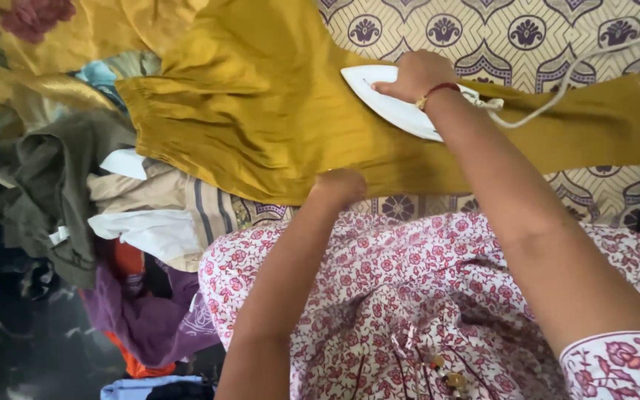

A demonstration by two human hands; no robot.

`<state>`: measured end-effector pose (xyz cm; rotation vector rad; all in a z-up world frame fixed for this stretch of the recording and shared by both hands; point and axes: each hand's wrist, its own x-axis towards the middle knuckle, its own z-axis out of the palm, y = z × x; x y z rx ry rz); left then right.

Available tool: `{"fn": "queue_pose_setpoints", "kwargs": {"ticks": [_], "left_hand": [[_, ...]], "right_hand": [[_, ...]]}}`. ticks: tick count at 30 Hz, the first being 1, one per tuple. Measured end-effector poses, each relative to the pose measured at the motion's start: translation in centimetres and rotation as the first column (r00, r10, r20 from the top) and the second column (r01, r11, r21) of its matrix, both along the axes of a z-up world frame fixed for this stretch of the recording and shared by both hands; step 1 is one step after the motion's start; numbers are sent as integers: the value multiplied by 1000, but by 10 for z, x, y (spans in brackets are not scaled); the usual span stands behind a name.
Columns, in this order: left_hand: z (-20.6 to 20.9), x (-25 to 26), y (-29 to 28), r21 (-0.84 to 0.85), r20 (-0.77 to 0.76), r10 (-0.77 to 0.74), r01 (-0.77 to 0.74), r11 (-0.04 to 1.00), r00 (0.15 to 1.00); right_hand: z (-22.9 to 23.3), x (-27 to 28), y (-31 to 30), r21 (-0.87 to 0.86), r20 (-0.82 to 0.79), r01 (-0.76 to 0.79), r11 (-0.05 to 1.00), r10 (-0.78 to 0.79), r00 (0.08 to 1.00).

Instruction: The person irons a yellow garment on a patterned surface, smoothing the fabric by hand before folding it into a smaller shape and lifting it. Other pieces of clothing are moved aside throughout the process.

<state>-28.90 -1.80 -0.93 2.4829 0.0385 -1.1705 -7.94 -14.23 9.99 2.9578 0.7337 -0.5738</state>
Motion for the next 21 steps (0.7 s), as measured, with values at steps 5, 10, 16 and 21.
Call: {"fn": "queue_pose_setpoints", "kwargs": {"ticks": [5,10,16,21], "left_hand": [[20,-10,6,37,-97,-65,68,997,993],[42,-11,7,149,-179,-43,70,986,983],[29,8,65,317,-62,238,-207,926,969],[61,10,70,278,-34,277,-257,926,960]], "right_hand": [[-8,-12,-1,42,-43,40,998,-38,998],[1,-59,-46,-89,-170,-164,982,147,974],[35,-128,-87,-151,-202,-250,956,217,955],[19,-114,-74,-136,-149,-235,962,215,965]]}}
